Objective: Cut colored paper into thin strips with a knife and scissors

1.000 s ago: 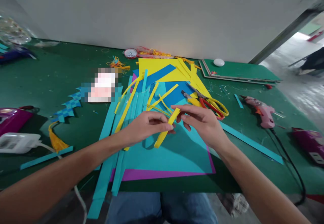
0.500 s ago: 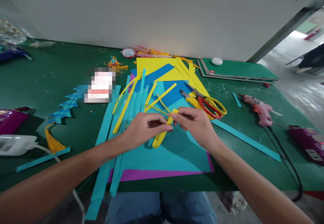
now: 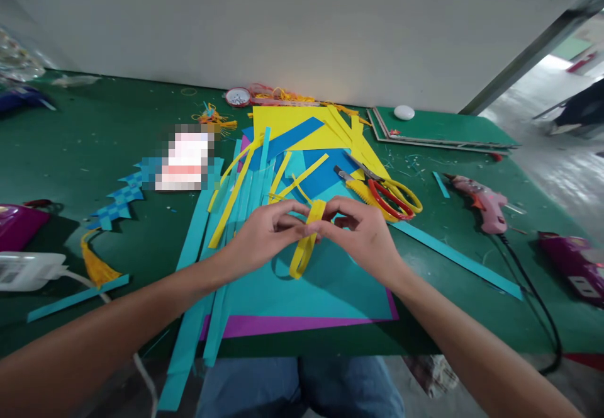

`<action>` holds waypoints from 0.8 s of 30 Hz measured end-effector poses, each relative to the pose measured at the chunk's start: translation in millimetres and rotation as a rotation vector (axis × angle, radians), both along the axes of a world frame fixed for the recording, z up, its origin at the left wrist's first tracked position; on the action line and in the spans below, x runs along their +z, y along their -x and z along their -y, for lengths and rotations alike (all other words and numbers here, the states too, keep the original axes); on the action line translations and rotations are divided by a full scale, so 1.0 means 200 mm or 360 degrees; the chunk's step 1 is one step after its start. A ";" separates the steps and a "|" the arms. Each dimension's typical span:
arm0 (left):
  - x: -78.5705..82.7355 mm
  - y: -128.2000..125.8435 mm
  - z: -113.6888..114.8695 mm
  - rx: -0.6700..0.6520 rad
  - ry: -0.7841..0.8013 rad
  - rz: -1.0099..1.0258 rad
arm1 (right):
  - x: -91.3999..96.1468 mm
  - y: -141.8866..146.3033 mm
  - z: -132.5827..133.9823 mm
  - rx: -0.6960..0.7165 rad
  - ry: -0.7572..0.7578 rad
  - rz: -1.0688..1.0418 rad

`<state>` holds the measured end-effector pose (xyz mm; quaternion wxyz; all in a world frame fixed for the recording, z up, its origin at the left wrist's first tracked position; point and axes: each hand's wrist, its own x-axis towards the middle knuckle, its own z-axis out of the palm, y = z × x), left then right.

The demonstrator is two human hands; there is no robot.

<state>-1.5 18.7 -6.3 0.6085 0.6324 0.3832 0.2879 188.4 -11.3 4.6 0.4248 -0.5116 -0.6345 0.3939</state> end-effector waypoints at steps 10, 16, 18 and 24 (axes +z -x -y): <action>-0.01 -0.01 -0.02 0.0199 -0.0102 0.0343 | -0.03 -0.01 -0.01 -0.0002 -0.0310 0.0349; 0.01 0.01 -0.03 0.0167 -0.0486 0.0408 | -0.01 -0.04 0.00 -0.0049 -0.0956 0.0468; 0.03 0.02 -0.02 0.0171 -0.0521 0.0388 | 0.00 -0.05 0.01 -0.0063 -0.1069 0.0493; 0.03 0.02 -0.01 0.0224 -0.0566 0.0280 | 0.01 -0.05 0.00 -0.0044 -0.1133 0.0516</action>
